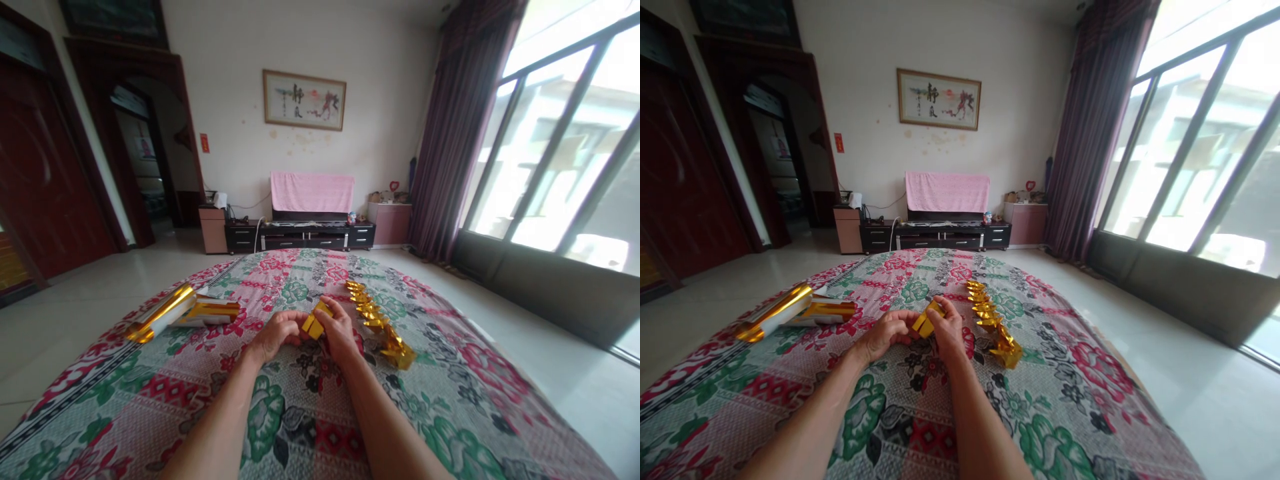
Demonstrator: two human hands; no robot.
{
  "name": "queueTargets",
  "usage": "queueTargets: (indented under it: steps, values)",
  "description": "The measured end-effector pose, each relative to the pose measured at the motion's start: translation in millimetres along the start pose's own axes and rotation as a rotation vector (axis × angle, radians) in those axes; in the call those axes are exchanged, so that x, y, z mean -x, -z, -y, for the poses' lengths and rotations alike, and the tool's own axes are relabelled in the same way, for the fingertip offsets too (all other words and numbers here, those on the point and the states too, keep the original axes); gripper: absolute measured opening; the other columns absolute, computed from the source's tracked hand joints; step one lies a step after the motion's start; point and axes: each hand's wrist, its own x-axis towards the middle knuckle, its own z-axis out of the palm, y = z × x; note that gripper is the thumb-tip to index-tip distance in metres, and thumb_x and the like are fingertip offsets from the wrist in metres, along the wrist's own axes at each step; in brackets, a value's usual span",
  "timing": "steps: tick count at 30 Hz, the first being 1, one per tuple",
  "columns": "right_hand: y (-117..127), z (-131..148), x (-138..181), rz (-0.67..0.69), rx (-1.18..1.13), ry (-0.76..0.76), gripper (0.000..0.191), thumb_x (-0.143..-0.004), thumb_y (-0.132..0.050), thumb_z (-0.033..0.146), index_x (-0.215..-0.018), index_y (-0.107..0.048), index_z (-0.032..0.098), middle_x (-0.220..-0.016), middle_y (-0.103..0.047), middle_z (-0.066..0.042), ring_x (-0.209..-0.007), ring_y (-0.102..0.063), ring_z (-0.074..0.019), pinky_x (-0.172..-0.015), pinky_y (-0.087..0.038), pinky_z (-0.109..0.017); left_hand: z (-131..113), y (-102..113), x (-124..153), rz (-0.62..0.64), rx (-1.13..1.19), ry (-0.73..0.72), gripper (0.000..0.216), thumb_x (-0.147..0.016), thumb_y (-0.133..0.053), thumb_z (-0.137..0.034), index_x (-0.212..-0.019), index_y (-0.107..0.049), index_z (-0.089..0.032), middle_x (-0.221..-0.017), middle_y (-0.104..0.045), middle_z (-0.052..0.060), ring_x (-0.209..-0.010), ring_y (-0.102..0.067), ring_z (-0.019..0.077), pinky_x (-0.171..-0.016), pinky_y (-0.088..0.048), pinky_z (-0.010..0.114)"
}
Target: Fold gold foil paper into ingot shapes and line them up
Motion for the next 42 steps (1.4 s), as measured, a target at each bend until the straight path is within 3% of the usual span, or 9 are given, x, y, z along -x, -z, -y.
queueTargets:
  steps: [3, 8, 17, 20, 24, 27, 34, 42]
  values:
    - [-0.2, -0.3, 1.2, 0.023, 0.01, 0.006, 0.053, -0.054, -0.071, 0.033, -0.102, -0.056, 0.016, -0.064, -0.061, 0.003, -0.051, -0.054, -0.0113, -0.051, -0.045, -0.023, 2.9, -0.9, -3.6, -0.022, -0.023, -0.004, 0.025, -0.067, -0.054, -0.029, -0.085, -0.064, -0.015, -0.077, -0.065, 0.005, -0.065, -0.057, 0.0143, -0.056, -0.041, 0.023]
    - [-0.3, -0.8, 2.5, 0.08, 0.043, -0.009, 0.051, -0.056, -0.069, 0.032, -0.102, -0.056, 0.015, -0.06, -0.06, 0.003, -0.047, -0.053, -0.0104, -0.047, -0.043, -0.021, 11.3, -4.8, -12.9, -0.186, -0.199, -0.073, 0.034, -0.068, -0.056, -0.047, -0.066, -0.059, -0.013, -0.054, -0.054, -0.001, -0.048, -0.046, 0.0101, -0.046, -0.033, 0.021]
    - [0.3, -0.4, 2.8, 0.038, 0.037, 0.026, 0.041, -0.054, -0.071, 0.031, -0.091, -0.062, 0.016, -0.06, -0.057, 0.004, -0.05, -0.05, -0.0084, -0.048, -0.04, -0.019, 10.8, -5.7, -8.4, -0.172, -0.279, -0.127, 0.03, -0.069, -0.055, -0.04, -0.051, -0.051, -0.016, -0.045, -0.041, -0.004, -0.044, -0.036, 0.0084, -0.044, -0.027, 0.022]
    - [1.2, 0.1, 2.6, 0.05, 0.0, 0.007, 0.035, -0.061, -0.067, 0.037, -0.089, -0.063, 0.017, -0.066, -0.063, 0.0, -0.055, -0.054, -0.0117, -0.052, -0.042, -0.022, 7.7, -5.5, -7.1, -0.199, -0.243, -0.095, 0.026, -0.067, -0.057, -0.037, -0.053, -0.054, -0.016, -0.046, -0.045, -0.004, -0.045, -0.038, 0.0089, -0.045, -0.028, 0.023]
    - [2.4, 0.5, 1.7, 0.068, -0.079, -0.038, 0.047, -0.07, -0.054, 0.054, -0.1, -0.06, 0.019, -0.073, -0.067, -0.003, -0.063, -0.06, -0.0172, -0.056, -0.046, -0.026, 5.9, -3.0, -8.5, -0.315, -0.098, -0.057, 0.023, -0.066, -0.057, -0.037, -0.06, -0.06, -0.016, -0.05, -0.051, -0.002, -0.046, -0.042, 0.0098, -0.046, -0.03, 0.023]
    - [2.4, 0.0, 1.4, 0.109, -0.107, -0.05, 0.048, -0.069, -0.057, 0.052, -0.102, -0.059, 0.018, -0.076, -0.067, -0.004, -0.065, -0.062, -0.018, -0.056, -0.046, -0.027, 7.6, -0.5, -10.6, -0.368, -0.019, -0.058, 0.023, -0.065, -0.058, -0.038, -0.062, -0.06, -0.016, -0.052, -0.053, -0.002, -0.047, -0.044, 0.0097, -0.045, -0.031, 0.023]
    - [2.0, 1.9, 3.8, 0.159, -0.012, -0.005, 0.038, -0.064, -0.061, 0.033, -0.099, -0.061, 0.02, -0.079, -0.067, -0.001, -0.063, -0.06, -0.016, -0.056, -0.045, -0.024, 9.3, -3.1, -11.7, -0.328, -0.009, -0.071, 0.024, -0.066, -0.058, -0.039, -0.062, -0.06, -0.016, -0.052, -0.054, -0.002, -0.047, -0.045, 0.0102, -0.046, -0.031, 0.023]
    - [1.7, 6.5, 5.0, 0.169, 0.049, 0.0, 0.042, -0.062, -0.062, 0.032, -0.102, -0.062, 0.018, -0.078, -0.067, -0.001, -0.063, -0.057, -0.0156, -0.055, -0.043, -0.023, 13.9, -6.2, -15.6, -0.255, -0.051, -0.059, 0.03, -0.067, -0.056, -0.044, -0.061, -0.059, -0.015, -0.049, -0.053, -0.002, -0.045, -0.044, 0.0097, -0.044, -0.031, 0.022]
